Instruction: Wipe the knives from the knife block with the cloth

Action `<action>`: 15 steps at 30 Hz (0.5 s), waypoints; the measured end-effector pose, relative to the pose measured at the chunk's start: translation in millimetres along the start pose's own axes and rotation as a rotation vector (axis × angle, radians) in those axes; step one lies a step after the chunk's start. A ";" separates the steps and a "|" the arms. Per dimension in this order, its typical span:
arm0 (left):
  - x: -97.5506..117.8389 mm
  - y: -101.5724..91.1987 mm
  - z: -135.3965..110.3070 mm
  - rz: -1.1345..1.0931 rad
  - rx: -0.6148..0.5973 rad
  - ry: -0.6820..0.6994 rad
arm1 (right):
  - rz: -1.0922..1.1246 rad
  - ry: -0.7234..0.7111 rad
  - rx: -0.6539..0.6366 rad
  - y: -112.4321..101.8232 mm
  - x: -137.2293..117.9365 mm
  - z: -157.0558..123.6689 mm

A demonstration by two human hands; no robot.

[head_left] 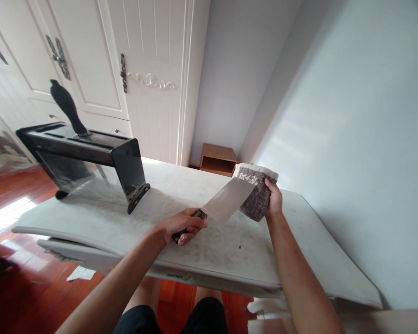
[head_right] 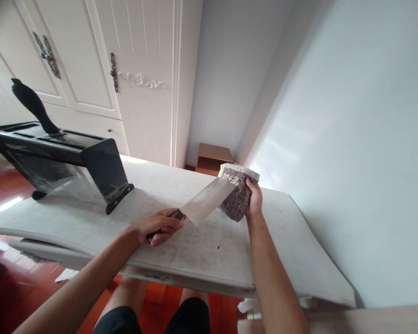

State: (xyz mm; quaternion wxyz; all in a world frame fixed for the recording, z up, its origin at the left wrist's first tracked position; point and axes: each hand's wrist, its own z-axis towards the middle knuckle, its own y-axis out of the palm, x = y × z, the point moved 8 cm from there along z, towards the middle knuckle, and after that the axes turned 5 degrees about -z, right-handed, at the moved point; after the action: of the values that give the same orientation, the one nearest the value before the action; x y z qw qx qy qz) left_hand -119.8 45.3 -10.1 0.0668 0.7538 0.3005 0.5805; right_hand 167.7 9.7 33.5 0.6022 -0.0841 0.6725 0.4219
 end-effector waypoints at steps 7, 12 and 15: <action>-4.2 7.1 -6.2 -0.007 -0.084 -0.067 | 0.021 0.135 -0.124 1.3 5.1 -7.3; -3.8 8.5 -7.4 0.030 -0.077 -0.072 | -0.068 0.074 -0.150 9.6 6.7 -8.2; -4.4 10.0 -7.7 0.037 -0.088 -0.083 | -0.091 0.106 -0.155 14.0 14.0 -9.2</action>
State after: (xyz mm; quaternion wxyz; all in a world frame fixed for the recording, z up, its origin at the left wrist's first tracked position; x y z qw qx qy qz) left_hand -123.7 33.0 -6.8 0.1013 0.7791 0.2576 0.5625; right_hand 148.6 17.9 27.0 0.5759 -0.1834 0.6642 0.4399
